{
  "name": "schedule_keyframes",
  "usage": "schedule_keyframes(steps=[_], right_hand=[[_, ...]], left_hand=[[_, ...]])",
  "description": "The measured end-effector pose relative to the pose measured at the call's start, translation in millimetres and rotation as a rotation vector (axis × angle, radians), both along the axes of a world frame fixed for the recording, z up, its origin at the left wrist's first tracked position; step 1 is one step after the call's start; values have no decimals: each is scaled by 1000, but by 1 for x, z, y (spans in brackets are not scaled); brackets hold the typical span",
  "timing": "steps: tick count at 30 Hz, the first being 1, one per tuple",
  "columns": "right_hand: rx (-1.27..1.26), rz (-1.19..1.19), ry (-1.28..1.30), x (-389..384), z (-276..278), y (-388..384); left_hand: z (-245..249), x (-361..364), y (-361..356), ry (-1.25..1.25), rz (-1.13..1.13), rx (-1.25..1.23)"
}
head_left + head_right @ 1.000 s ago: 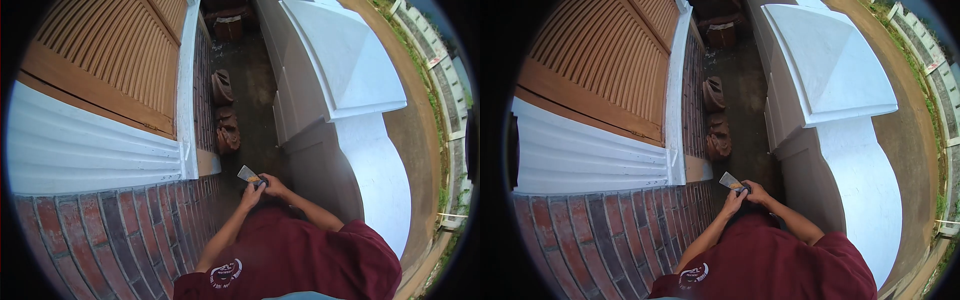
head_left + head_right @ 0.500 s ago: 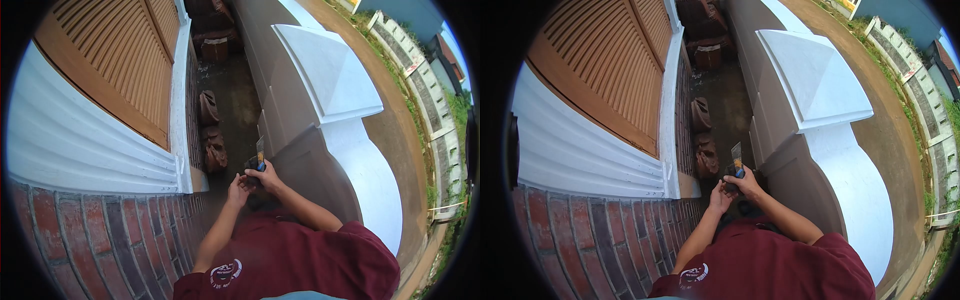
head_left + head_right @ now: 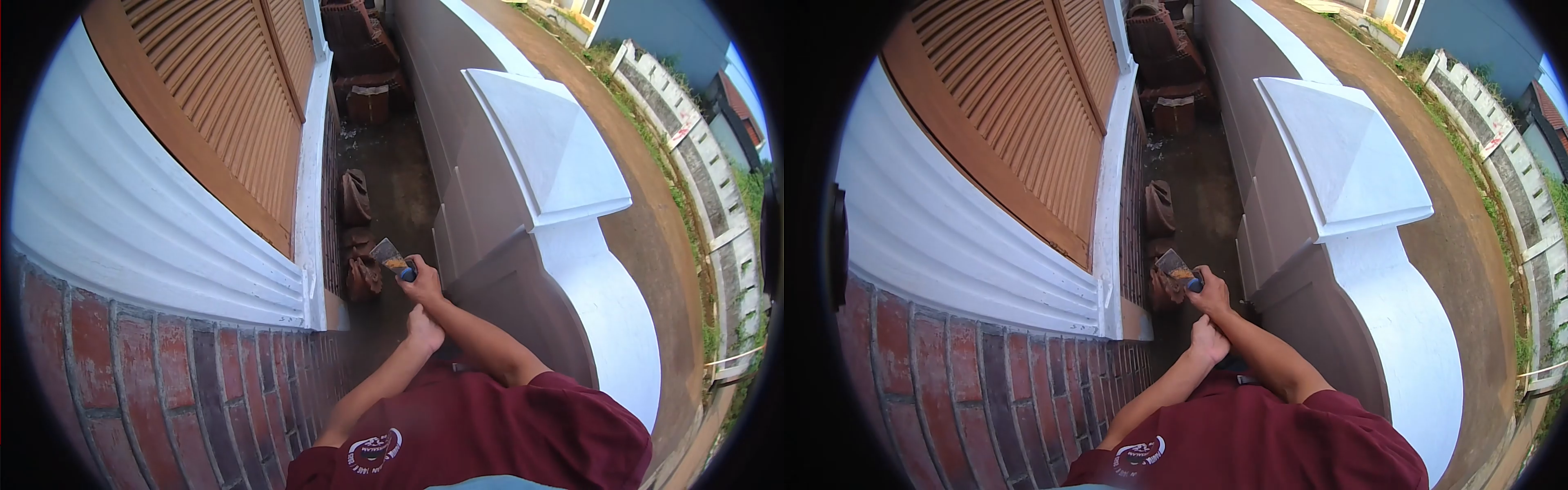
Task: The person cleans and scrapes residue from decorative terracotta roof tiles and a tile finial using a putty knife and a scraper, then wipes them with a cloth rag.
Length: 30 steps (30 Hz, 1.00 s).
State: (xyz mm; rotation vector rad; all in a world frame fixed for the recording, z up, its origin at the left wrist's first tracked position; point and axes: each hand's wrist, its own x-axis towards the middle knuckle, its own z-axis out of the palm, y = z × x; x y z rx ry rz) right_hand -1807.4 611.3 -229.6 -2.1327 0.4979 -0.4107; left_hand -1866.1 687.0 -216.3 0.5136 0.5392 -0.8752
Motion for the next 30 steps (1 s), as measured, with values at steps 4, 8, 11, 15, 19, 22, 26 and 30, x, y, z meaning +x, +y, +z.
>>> schedule_keyframes(steps=[4,8,11,15,19,22,26,30], right_hand=[[-52,15,32,19,37,-27],[-20,20,-359,50,154,-41],[-67,65,-499,68,250,-76],[-647,169,-425,107,308,-150],[-1093,392,-112,128,298,-209],[-1167,565,44,136,270,-211],[-1046,768,122,148,222,-203],[-880,807,195,163,201,-204]], left_hand=[[52,-4,18,-298,-298,62],[38,18,40,-648,-446,401],[13,30,50,-871,-574,641],[-40,29,58,-956,-725,626],[-71,19,61,-891,-901,774],[-103,9,63,-800,-956,845],[-152,-1,68,-668,-1039,937],[-159,16,67,-515,-1042,1077]])
